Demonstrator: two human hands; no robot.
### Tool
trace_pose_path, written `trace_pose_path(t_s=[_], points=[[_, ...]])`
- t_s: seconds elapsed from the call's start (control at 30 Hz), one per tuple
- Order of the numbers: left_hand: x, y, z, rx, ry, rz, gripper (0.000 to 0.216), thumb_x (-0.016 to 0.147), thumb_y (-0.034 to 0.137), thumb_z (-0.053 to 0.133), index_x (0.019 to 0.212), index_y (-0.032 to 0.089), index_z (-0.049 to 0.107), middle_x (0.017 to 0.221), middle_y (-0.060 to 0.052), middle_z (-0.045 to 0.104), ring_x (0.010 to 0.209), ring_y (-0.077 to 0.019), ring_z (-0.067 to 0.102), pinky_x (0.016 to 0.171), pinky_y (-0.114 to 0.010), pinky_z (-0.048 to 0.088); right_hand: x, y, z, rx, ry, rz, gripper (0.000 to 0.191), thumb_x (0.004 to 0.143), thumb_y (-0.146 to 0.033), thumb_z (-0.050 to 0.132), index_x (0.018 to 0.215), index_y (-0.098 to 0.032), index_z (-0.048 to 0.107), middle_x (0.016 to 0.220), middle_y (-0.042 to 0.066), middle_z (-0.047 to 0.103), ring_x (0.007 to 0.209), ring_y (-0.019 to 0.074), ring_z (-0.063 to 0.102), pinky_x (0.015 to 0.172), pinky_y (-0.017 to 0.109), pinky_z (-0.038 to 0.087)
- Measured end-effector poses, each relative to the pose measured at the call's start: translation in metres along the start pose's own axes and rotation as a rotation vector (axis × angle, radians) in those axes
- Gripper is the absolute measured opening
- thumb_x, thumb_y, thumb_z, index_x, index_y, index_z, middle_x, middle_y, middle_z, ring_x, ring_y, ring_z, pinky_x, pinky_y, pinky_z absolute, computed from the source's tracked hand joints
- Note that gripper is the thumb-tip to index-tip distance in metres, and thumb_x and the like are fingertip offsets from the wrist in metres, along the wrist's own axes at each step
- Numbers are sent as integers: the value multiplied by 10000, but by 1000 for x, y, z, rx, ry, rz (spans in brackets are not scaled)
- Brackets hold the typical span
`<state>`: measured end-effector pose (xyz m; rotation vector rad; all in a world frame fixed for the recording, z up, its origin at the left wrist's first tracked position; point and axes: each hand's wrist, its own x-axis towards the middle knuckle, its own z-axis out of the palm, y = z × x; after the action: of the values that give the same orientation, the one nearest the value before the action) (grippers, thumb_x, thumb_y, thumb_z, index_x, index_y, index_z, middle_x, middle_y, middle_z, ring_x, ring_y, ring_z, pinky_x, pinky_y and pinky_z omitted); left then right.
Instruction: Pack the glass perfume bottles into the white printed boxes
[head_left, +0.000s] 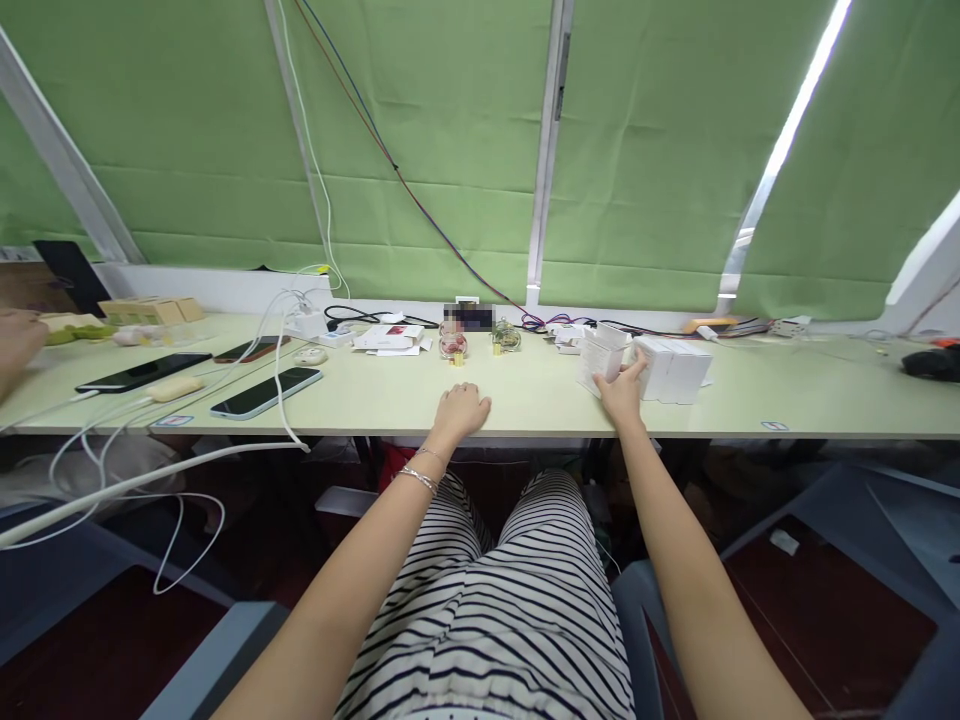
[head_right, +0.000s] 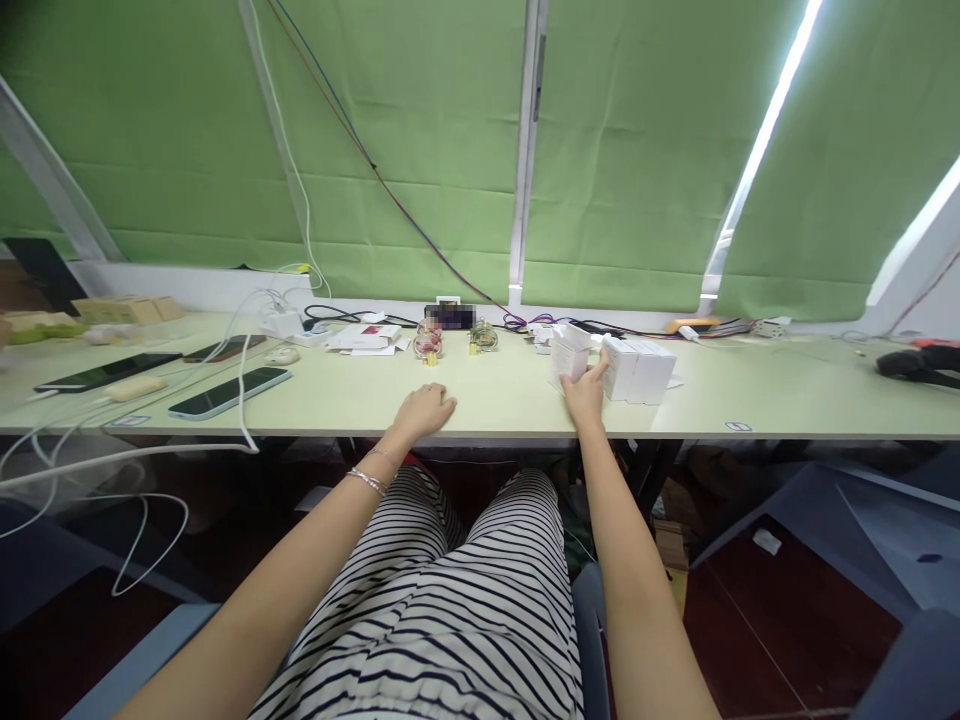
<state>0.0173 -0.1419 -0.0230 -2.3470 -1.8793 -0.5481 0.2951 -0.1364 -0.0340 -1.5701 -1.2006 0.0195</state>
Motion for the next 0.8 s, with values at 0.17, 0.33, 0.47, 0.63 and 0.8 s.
trace_pose_path(t_s=[0.17,0.33,0.47,0.63,0.8], points=[[0,0,1,6,1,-5,378,836,316,343,1032,87,571,1123,-186,589,1104,-297,501,914,-403,362,1,3,4,29,6,-16,840,671,-317,591,1331,-125,108,1083,159,546,957,289,555,808,394,422],[0,0,0,-2,5,-7,378,831,320,345,1025,90,574,1119,-183,591,1096,-296,504,912,-400,363,-1,-2,0,-11,305,-155,731,706,-398,555,1288,-144,195,1158,188,470,1094,315,459,892,486,361],[-1,-1,0,-21,6,-8,376,827,324,349,1023,94,573,1128,-185,587,1102,-297,503,924,-402,352,-6,-19,-6,-37,456,-353,478,771,-362,459,1180,-145,339,1086,176,495,1046,309,472,881,509,352],[-3,0,2,-89,-1,-15,353,818,329,369,991,102,576,1142,-191,582,1117,-298,497,942,-404,339,-18,-37,10,-33,-190,-499,259,852,-280,352,1039,-162,487,843,74,584,761,188,550,738,324,430],[15,-13,-2,-274,9,-45,320,732,329,548,941,88,577,1041,-206,629,1040,-324,554,891,-401,381,-28,-36,31,-327,-580,-504,241,841,-266,423,1005,-152,558,956,95,608,893,199,531,809,308,390]])
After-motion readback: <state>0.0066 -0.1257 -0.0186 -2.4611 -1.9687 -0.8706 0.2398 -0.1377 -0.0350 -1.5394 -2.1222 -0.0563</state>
